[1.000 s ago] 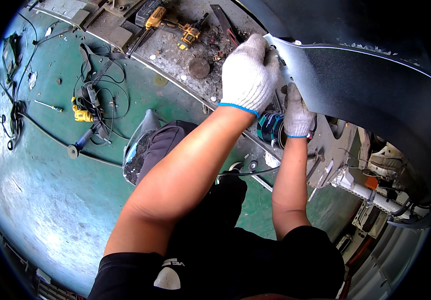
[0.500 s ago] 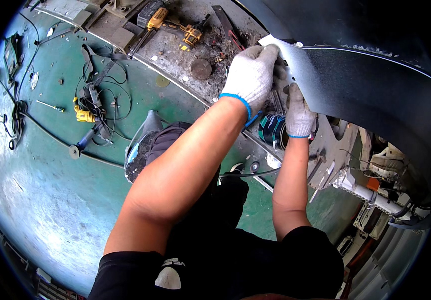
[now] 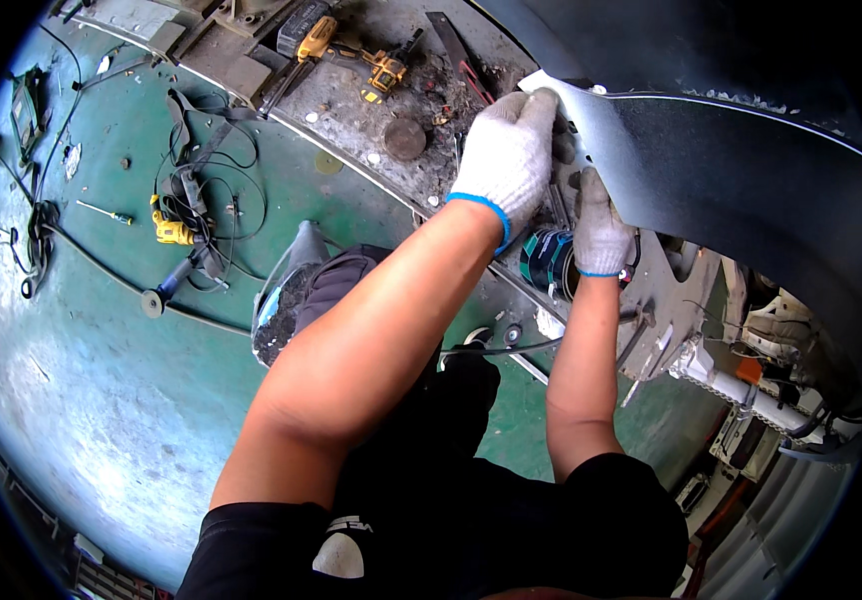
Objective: The person aligns a large curved metal panel to a vehicle frame and secures it by inserting and tightening multiple bolts with a wrench. The person repeatedly adjusts the panel position and uses a socket wrench to fasten bolts along the edge.
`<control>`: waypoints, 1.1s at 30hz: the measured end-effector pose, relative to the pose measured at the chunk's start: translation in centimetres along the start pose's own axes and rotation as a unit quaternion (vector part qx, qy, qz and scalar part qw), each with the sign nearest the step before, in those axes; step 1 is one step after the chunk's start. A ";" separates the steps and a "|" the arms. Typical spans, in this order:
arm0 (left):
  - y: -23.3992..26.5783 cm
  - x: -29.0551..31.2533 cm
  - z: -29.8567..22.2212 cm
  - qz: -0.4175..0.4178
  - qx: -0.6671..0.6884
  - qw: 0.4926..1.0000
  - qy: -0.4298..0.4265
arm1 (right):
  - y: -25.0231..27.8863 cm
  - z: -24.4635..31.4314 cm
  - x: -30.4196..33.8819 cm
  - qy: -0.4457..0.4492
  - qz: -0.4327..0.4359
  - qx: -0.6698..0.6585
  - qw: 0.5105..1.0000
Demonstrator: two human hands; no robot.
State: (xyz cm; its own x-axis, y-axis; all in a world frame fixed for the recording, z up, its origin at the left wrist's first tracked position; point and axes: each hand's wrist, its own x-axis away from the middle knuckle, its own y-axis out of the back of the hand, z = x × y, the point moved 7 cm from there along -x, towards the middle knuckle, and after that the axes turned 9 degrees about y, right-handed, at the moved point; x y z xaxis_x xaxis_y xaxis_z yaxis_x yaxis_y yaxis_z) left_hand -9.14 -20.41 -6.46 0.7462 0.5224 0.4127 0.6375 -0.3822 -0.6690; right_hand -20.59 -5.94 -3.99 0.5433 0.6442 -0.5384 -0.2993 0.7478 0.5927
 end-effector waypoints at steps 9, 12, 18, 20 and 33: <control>1.1 0.1 -0.5 -0.088 -0.070 0.990 -0.080 | 0.2 0.4 0.0 -0.046 0.003 0.053 0.998; 0.8 -0.8 0.1 -0.055 -0.030 0.997 -0.049 | 0.1 0.8 -0.1 -0.037 -0.016 0.036 0.999; 1.1 0.5 -1.1 -0.133 -0.148 0.973 -0.118 | 0.0 -0.1 -0.2 -0.062 0.000 0.013 0.998; 1.5 0.4 -1.1 -0.115 -0.141 0.977 -0.113 | -0.2 -1.4 -0.1 -0.091 0.040 0.031 0.995; -5.1 3.2 4.4 0.011 -0.643 0.763 -0.070 | 0.7 -1.0 5.5 -0.415 0.082 -0.320 0.848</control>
State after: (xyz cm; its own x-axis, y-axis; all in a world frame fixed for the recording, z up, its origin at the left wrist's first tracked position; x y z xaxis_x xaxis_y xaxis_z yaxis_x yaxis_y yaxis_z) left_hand -10.85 -13.42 -4.47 0.7893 0.5471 0.2789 0.3541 -0.7766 0.5211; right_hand -18.62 -1.69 -7.17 0.7389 0.6108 0.2847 -0.6436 0.7648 0.0296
